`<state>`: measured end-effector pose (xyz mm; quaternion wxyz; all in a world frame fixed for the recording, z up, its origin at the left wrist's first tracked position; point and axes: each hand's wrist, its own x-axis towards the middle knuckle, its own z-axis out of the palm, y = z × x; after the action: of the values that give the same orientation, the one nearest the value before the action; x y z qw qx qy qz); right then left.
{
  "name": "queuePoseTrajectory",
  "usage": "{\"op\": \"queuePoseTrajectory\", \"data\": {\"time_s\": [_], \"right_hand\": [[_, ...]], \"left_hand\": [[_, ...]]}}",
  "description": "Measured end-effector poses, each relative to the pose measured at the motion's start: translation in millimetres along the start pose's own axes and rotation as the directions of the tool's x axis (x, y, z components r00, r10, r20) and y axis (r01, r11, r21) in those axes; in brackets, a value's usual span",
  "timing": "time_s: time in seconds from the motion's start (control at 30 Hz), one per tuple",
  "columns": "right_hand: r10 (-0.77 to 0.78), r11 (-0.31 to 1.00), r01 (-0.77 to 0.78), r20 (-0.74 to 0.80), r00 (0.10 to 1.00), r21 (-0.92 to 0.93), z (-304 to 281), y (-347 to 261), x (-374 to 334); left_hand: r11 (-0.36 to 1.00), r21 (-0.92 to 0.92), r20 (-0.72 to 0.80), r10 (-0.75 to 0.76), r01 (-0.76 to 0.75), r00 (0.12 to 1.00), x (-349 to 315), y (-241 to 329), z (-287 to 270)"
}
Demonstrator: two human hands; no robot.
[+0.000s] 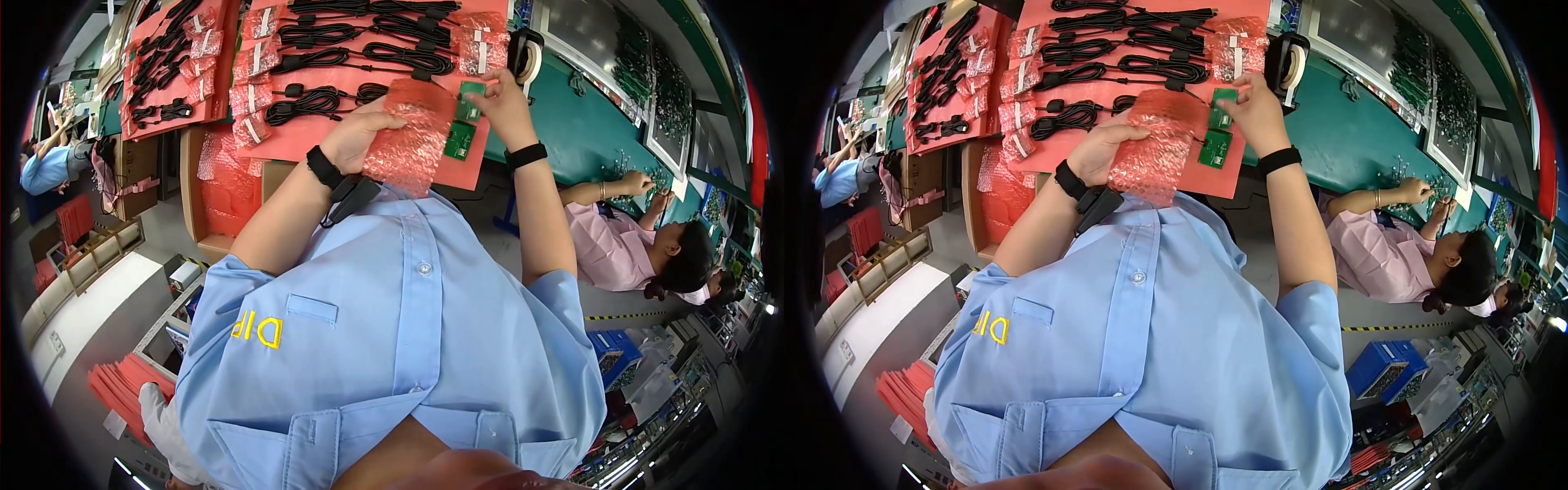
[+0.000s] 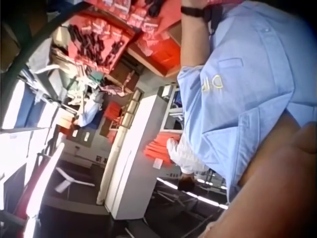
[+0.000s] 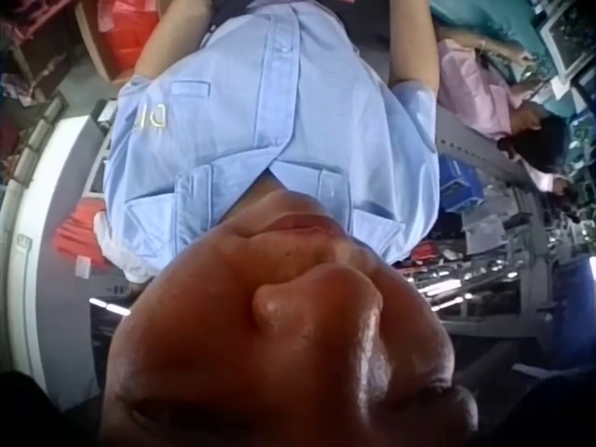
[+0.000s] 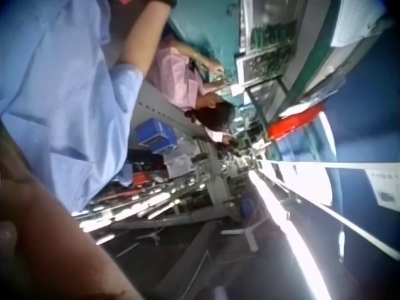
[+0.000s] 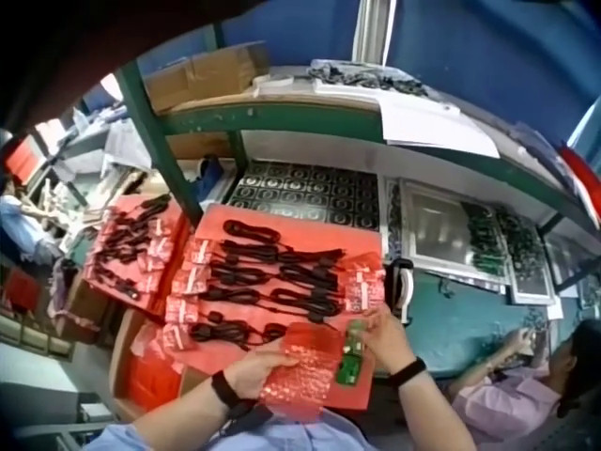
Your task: The person packages circuit boards and attached cables by placing them into bubble wrap sleeves, sealing each with tape, and arranging them on a foam pad.
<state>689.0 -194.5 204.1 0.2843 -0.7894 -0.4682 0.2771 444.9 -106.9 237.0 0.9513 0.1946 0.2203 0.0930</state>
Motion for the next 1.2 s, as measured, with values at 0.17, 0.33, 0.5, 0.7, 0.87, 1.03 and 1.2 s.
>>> {"op": "queuePoseTrajectory", "data": {"time_s": [0.17,0.33,0.5,0.7,0.87,1.03,1.2], "right_hand": [[0.062,0.845,-0.041,-0.021,0.998,0.534,-33,-55,9],[0.008,0.915,0.016,-0.056,0.998,0.403,-30,-67,-25],[-0.145,0.974,0.168,-0.147,0.978,0.155,-29,-74,-30],[-0.003,0.893,-0.021,0.052,0.999,0.45,-28,-61,-27],[0.103,0.849,-0.178,0.173,0.979,0.497,-21,-37,-31],[0.04,0.92,-0.108,0.184,0.982,0.376,-15,-21,-25],[-0.036,0.991,0.028,0.057,0.998,0.131,-17,-16,-31]], "left_hand": [[0.989,0.033,0.046,-0.143,0.142,0.989,34,-27,18],[0.987,-0.123,0.009,-0.104,0.104,0.995,71,-27,-8],[0.917,-0.032,-0.376,-0.38,0.398,0.845,77,-54,-4],[0.97,-0.076,-0.285,-0.243,0.231,0.927,65,-42,20],[0.966,-0.218,0.053,-0.132,0.14,0.99,73,-44,-16],[0.975,-0.207,-0.03,-0.089,0.081,0.996,70,-39,0],[0.993,0.068,-0.144,-0.089,0.099,0.986,78,-42,-2]]}}
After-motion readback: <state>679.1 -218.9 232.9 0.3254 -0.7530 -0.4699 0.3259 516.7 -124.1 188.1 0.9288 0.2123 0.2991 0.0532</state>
